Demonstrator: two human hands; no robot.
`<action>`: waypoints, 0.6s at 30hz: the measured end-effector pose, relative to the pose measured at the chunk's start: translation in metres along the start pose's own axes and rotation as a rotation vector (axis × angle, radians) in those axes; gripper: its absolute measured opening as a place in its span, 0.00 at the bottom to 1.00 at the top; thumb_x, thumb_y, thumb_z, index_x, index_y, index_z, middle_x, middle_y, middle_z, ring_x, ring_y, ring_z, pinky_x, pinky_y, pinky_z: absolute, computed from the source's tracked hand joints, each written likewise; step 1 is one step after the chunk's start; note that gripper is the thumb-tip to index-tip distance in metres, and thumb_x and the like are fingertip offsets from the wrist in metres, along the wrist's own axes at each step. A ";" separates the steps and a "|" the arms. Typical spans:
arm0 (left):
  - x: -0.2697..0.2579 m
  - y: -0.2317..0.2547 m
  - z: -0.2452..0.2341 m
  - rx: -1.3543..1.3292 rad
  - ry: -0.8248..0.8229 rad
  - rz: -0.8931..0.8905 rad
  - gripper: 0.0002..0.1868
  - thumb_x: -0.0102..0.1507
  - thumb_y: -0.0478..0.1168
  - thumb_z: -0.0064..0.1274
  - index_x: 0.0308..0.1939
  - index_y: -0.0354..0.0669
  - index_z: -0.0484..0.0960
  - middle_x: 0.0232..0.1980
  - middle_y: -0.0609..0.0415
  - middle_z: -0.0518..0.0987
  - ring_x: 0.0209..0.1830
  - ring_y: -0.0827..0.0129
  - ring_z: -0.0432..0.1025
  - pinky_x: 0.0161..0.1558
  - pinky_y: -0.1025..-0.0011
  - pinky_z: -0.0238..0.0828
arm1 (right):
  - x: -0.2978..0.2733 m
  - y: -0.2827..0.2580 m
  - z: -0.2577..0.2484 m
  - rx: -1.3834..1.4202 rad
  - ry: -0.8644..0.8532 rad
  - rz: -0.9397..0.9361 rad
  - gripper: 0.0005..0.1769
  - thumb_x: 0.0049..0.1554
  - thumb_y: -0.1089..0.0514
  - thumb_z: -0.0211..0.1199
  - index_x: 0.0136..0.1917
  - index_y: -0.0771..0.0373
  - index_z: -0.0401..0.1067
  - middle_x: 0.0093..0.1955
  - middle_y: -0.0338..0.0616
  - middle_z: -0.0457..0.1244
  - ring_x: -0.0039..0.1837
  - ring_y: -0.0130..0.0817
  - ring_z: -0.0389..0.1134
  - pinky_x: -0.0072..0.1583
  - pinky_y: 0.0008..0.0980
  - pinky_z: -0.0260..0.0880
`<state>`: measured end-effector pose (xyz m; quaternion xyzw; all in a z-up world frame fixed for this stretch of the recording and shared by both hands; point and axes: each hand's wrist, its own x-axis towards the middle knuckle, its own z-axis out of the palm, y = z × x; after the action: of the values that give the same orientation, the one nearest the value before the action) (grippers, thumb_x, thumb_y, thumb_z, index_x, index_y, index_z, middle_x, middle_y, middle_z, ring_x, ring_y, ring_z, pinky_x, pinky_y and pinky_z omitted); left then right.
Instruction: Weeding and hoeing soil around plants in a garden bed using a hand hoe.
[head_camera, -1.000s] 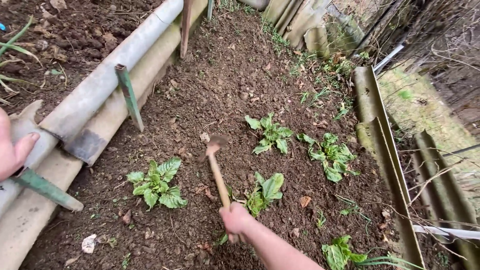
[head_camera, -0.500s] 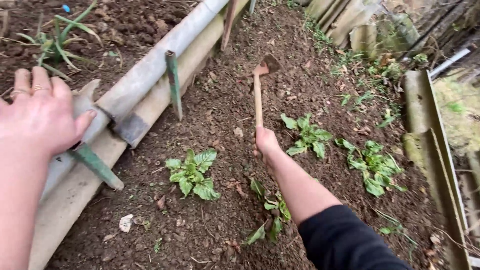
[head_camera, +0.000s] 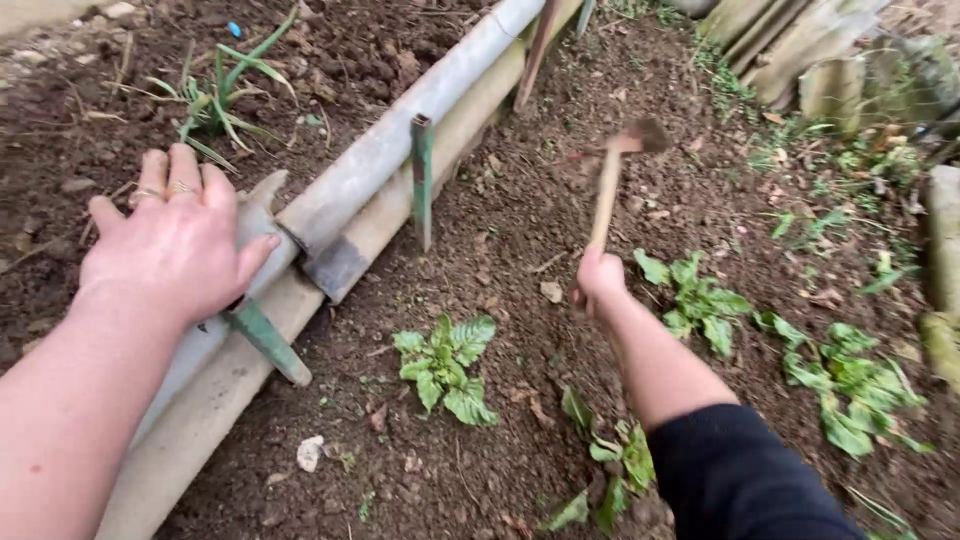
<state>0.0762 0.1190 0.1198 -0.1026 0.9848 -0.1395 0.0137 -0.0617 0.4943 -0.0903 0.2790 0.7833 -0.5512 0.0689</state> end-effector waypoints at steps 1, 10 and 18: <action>0.000 0.000 0.000 0.012 -0.011 0.011 0.48 0.65 0.68 0.27 0.78 0.39 0.43 0.84 0.39 0.36 0.83 0.49 0.33 0.69 0.34 0.51 | 0.021 -0.014 0.011 0.166 0.078 0.120 0.21 0.67 0.49 0.38 0.37 0.61 0.59 0.25 0.42 0.57 0.23 0.30 0.54 0.25 0.31 0.46; 0.001 0.000 0.003 0.025 -0.027 0.046 0.47 0.66 0.67 0.28 0.78 0.38 0.43 0.83 0.38 0.35 0.83 0.48 0.32 0.71 0.40 0.51 | -0.063 -0.013 0.083 0.098 -0.149 0.271 0.18 0.71 0.46 0.41 0.60 0.63 0.60 0.40 0.41 0.59 0.27 0.23 0.54 0.23 0.19 0.53; -0.006 0.000 -0.003 -0.044 -0.032 0.040 0.46 0.66 0.65 0.31 0.78 0.38 0.45 0.83 0.38 0.34 0.83 0.48 0.30 0.72 0.38 0.49 | -0.147 0.040 0.022 0.006 -0.437 0.153 0.21 0.73 0.47 0.40 0.50 0.64 0.66 0.24 0.31 0.53 0.20 0.23 0.48 0.18 0.20 0.45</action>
<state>0.0817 0.1210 0.1224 -0.0852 0.9891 -0.1161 0.0299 0.0774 0.4311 -0.0708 0.2117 0.7248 -0.5940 0.2775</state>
